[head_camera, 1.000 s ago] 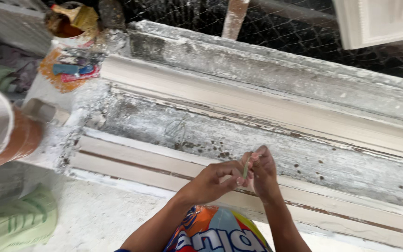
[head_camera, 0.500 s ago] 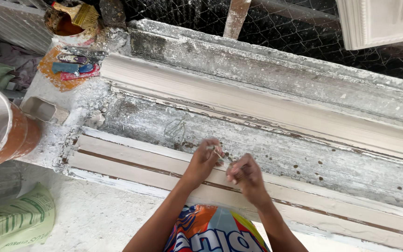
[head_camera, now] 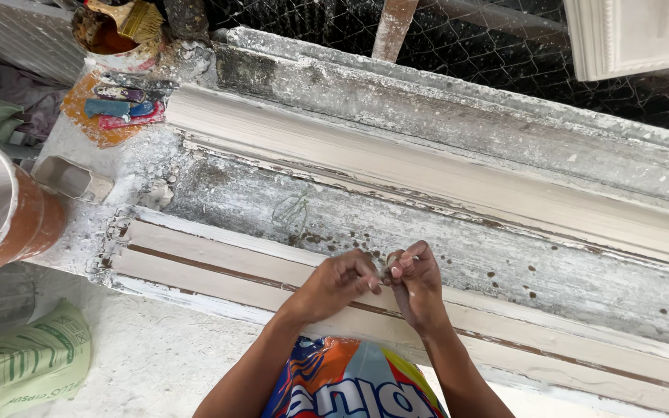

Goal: The person twists small wire pieces by hand and hangs finished plaster medallions on an overhead wire rack. They then use a small hand tool to scrape dried plaster residue out of the channels of long plaster molds, working along the mold surface.

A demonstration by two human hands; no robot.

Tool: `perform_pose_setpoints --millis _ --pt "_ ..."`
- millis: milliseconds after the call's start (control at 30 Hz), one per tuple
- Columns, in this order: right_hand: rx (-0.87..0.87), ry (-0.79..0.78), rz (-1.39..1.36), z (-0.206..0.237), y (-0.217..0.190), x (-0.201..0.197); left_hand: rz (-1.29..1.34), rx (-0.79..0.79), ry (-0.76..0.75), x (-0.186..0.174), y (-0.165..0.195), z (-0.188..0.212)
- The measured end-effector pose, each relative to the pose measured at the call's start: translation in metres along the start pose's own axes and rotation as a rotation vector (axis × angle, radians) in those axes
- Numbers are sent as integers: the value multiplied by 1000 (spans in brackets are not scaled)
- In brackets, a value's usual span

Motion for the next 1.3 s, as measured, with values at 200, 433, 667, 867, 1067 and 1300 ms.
perform_pose_setpoints --millis 200,433,667,867,1067,1300 --pt "82 -183 717 15 39 -6 -407 98 602 -50 -72 -21" --pt "323 -197 736 21 60 -26 -809 170 684 -80 -86 -3" --pt "324 120 514 4 58 -65 -434 -273 -31 -81 -38 18" --pt "353 240 478 8 51 -65 -444 -227 544 -144 -47 -8" --pt "384 202 521 18 66 -91 -696 -185 932 -207 -95 -26" --pt "413 209 613 28 85 -119 -1197 -160 940 -199 -97 -32"
Point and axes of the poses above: each hand's wrist, its own z-axis away from the middle knuckle, its own x-axis out of the palm, y = z × x, the point moved 2 cm from there along -z, towards the middle knuckle, and after that the axes turned 4 degrees about -x, right-handed, at the moved point
